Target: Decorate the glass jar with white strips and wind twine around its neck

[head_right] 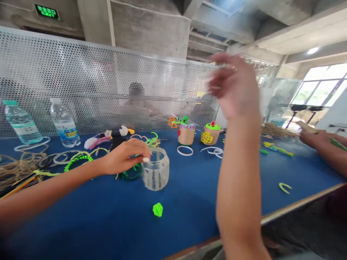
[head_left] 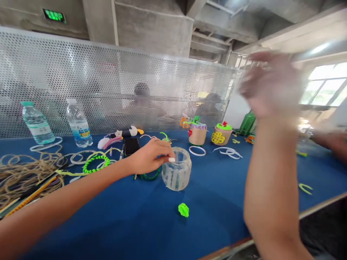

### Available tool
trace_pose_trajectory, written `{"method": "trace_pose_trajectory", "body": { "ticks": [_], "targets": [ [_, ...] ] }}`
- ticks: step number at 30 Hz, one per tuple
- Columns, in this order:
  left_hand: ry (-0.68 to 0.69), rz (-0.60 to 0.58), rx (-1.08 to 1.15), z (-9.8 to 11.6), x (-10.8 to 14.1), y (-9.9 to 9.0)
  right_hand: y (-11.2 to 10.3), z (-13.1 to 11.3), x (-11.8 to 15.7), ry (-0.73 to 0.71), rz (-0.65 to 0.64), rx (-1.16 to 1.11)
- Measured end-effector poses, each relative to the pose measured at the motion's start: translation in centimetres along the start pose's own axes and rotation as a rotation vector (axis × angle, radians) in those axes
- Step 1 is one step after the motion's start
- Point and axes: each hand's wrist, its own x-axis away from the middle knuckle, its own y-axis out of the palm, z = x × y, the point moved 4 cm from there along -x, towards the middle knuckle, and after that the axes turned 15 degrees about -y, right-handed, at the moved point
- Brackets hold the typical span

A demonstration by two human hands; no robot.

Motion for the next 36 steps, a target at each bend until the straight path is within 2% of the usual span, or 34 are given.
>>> {"method": "trace_pose_trajectory", "body": {
  "ticks": [2,5,7,9,13,17,19,21,24,26,28,32,36],
  "targets": [
    [0.018,0.027,0.038,-0.3,0.6,0.1,3.5,1.0,-1.1,-0.093,-0.064,-0.047],
    [0.002,0.087,0.070,-0.6,1.2,0.6,10.1,2.8,0.3,-0.130,-0.530,0.019],
    [-0.028,0.120,0.084,-0.7,1.3,0.9,12.5,4.3,2.2,-0.066,-0.607,0.086],
    [-0.067,0.143,0.103,-0.9,1.1,1.0,13.7,5.5,4.0,-0.046,-0.591,0.015],
    [-0.169,0.147,0.172,-1.0,0.6,1.0,14.0,7.0,5.6,-0.067,-0.433,-0.228],
    [-0.253,0.098,0.302,-0.7,0.1,0.3,14.1,7.0,5.6,-0.090,-0.392,-0.295],
    [-0.221,0.054,0.290,-0.3,0.0,0.0,14.1,6.8,5.6,-0.107,-0.396,-0.300],
    [-0.132,0.049,0.147,0.3,0.1,-0.1,14.1,6.8,5.7,-0.106,-0.397,-0.296],
    [-0.013,0.116,-0.096,1.1,0.3,0.3,14.1,7.1,5.9,-0.050,-0.387,-0.308],
    [-0.010,0.168,-0.128,1.4,0.5,0.6,14.2,7.1,6.0,-0.025,-0.388,-0.325],
    [-0.064,0.204,-0.058,1.6,0.5,0.9,14.3,7.1,6.1,-0.034,-0.394,-0.332],
    [-0.275,0.231,0.111,1.4,0.3,1.3,14.3,6.9,6.0,-0.057,-0.377,-0.341],
    [-0.487,0.195,0.133,0.8,-0.3,1.0,14.4,6.8,5.9,-0.089,-0.357,-0.355]
  ]
}}
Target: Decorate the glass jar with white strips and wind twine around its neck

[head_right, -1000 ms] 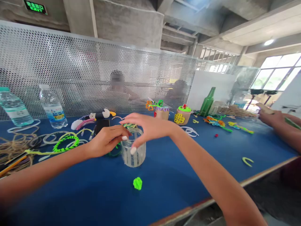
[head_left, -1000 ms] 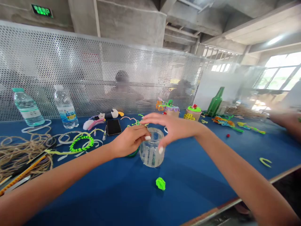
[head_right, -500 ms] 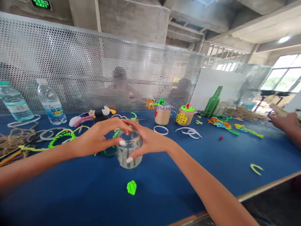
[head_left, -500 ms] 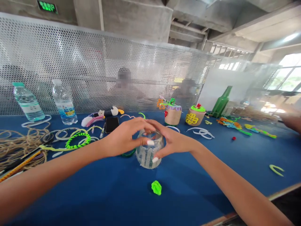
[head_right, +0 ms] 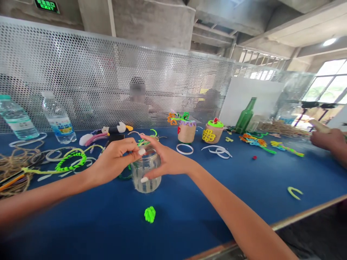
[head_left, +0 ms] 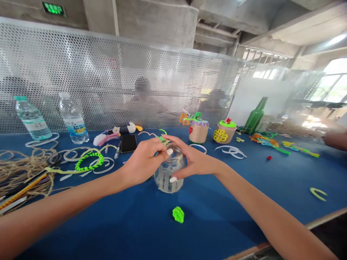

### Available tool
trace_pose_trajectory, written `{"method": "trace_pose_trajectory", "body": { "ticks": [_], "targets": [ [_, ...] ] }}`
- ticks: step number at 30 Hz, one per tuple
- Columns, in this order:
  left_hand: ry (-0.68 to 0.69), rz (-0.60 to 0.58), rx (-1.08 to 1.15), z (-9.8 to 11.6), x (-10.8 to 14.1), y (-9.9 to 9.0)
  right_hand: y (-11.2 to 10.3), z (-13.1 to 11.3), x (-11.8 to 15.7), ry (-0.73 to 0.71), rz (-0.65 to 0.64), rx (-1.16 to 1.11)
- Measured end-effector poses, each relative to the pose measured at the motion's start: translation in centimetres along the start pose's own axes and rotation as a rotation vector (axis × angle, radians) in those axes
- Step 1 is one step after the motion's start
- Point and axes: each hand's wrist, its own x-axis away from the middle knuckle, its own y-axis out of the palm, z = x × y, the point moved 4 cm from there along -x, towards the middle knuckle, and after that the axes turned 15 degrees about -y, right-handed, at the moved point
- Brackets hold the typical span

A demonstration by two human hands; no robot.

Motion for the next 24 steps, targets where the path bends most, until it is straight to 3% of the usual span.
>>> {"method": "trace_pose_trajectory", "body": {
  "ticks": [3,5,9,12,15,17,20,22,24],
  "targets": [
    [-0.062,-0.098,0.004,0.0,-0.6,-0.3,0.1,-0.1,0.0,-0.007,-0.023,0.027],
    [-0.027,-0.140,0.019,0.1,-0.6,-0.8,0.1,-0.1,0.0,0.008,-0.019,0.025],
    [0.157,-0.117,0.095,0.0,0.1,-1.9,0.1,-0.1,0.1,0.028,-0.010,0.035],
    [0.339,-0.142,-0.041,0.1,1.0,-2.0,0.2,-0.3,0.0,0.028,-0.016,0.063],
    [0.416,-0.091,-0.132,0.2,1.3,-2.0,0.3,-0.5,-0.1,0.045,-0.013,0.042],
    [0.400,-0.063,-0.060,0.4,1.4,-2.0,0.4,-0.7,-0.2,0.048,-0.016,0.060],
    [0.248,-0.065,0.080,0.2,1.2,-1.5,0.5,-1.2,-0.3,0.031,-0.031,0.099],
    [0.143,-0.055,0.103,-0.1,0.9,-1.1,0.7,-1.4,-0.3,0.029,-0.040,0.094],
    [0.122,-0.053,0.073,-0.2,0.7,-0.9,0.8,-1.4,-0.3,0.022,-0.044,0.084]
  ]
}}
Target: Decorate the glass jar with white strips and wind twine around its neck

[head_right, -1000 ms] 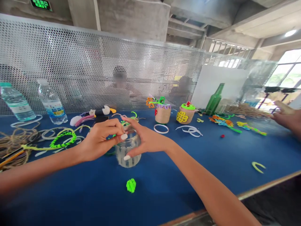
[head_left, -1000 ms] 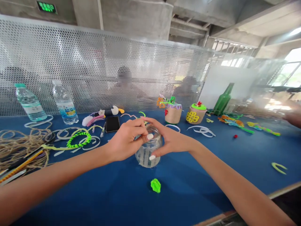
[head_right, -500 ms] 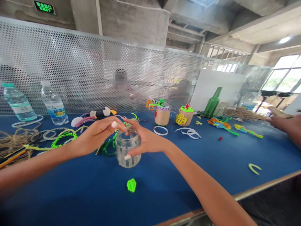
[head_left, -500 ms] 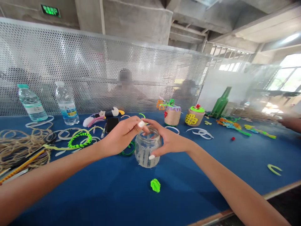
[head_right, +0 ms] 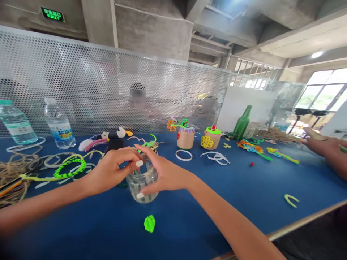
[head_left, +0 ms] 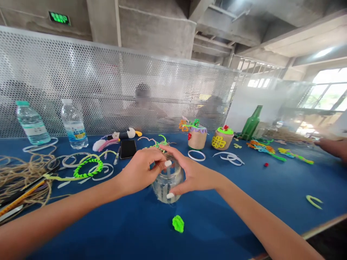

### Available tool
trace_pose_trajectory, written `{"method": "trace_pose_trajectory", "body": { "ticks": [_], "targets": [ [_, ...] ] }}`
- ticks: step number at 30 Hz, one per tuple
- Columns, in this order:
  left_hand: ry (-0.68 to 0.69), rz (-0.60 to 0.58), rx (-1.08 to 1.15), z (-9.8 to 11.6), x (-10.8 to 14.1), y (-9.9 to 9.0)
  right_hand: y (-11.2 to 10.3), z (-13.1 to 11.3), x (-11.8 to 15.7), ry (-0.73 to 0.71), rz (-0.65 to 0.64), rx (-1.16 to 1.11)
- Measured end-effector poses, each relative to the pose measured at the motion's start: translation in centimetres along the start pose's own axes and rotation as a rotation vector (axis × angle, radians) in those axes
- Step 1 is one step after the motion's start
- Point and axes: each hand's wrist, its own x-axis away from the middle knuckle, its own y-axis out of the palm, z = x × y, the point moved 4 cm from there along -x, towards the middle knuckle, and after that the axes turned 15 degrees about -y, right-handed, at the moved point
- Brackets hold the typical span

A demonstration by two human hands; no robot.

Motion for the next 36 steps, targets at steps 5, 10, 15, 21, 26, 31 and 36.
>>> {"method": "trace_pose_trajectory", "body": {
  "ticks": [5,10,15,21,26,31,36],
  "targets": [
    [0.144,-0.130,-0.113,0.4,-0.4,-1.7,0.0,0.5,0.2,-0.007,0.024,-0.035],
    [0.433,-0.174,-0.529,1.8,1.0,-3.3,0.3,0.4,0.3,0.083,0.006,-0.004],
    [0.461,-0.162,-0.746,2.2,1.7,-2.7,0.5,0.2,0.3,0.109,0.007,-0.029],
    [0.536,-0.213,-0.724,2.5,2.0,-2.4,0.6,-0.3,0.2,0.045,-0.004,-0.028],
    [0.484,-0.320,-0.647,3.2,2.3,-2.6,0.8,-1.2,0.0,0.008,-0.031,0.023],
    [0.521,-0.262,-0.781,3.7,3.1,-2.3,1.0,-0.9,0.2,-0.055,-0.035,-0.024],
    [0.588,-0.237,-0.804,3.6,3.5,-1.9,0.9,-0.7,0.3,-0.090,-0.036,-0.025]
  ]
}}
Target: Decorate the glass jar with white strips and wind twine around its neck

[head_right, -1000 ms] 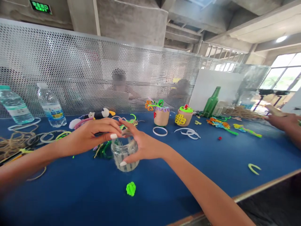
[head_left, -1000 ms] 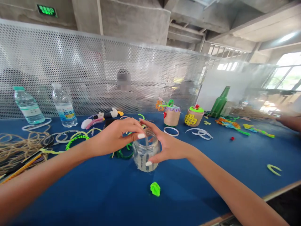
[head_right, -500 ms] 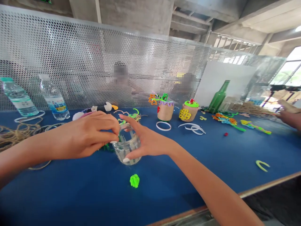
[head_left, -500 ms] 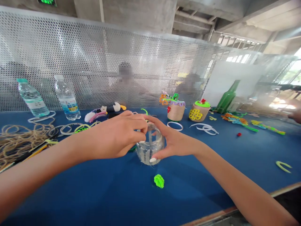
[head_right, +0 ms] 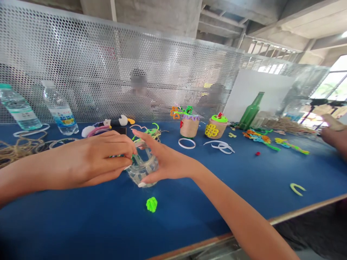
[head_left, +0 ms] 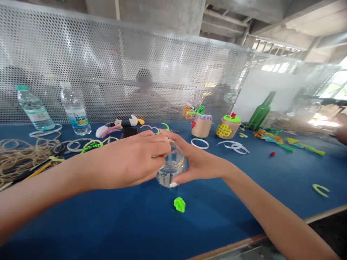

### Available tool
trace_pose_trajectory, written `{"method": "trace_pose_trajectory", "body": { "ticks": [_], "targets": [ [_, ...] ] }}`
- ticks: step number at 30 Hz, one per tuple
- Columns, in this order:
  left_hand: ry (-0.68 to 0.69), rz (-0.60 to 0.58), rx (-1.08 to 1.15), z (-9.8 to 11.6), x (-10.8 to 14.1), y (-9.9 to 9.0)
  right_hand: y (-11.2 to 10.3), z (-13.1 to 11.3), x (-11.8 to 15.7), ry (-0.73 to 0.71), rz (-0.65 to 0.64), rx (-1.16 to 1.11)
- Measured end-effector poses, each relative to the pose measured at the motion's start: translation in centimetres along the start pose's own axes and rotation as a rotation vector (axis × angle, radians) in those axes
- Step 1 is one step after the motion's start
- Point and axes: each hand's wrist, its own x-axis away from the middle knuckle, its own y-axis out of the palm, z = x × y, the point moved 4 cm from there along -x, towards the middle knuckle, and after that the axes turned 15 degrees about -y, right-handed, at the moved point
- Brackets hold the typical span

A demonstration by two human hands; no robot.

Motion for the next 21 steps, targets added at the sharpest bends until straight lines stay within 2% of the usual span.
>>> {"method": "trace_pose_trajectory", "body": {
  "ticks": [4,7,12,16,18,21],
  "targets": [
    [-0.011,0.038,0.136,-0.9,-0.2,0.5,-0.2,-0.2,0.0,0.054,-0.002,0.049],
    [-0.046,0.013,0.244,-1.5,-0.4,1.0,-0.3,-0.2,-0.1,0.098,-0.003,0.105],
    [-0.111,-0.016,0.370,-2.0,-0.7,1.1,-0.2,-0.1,-0.1,0.094,-0.004,0.116],
    [-0.185,-0.118,0.526,-2.6,-0.8,1.0,-0.2,-0.1,-0.2,0.084,0.012,0.106],
    [-0.197,-0.150,0.535,-2.8,-0.7,0.9,-0.2,-0.2,-0.2,0.080,0.015,0.118],
    [-0.220,-0.087,0.488,-2.7,-0.6,0.9,-0.1,-0.3,-0.2,0.084,0.021,0.120]
  ]
}}
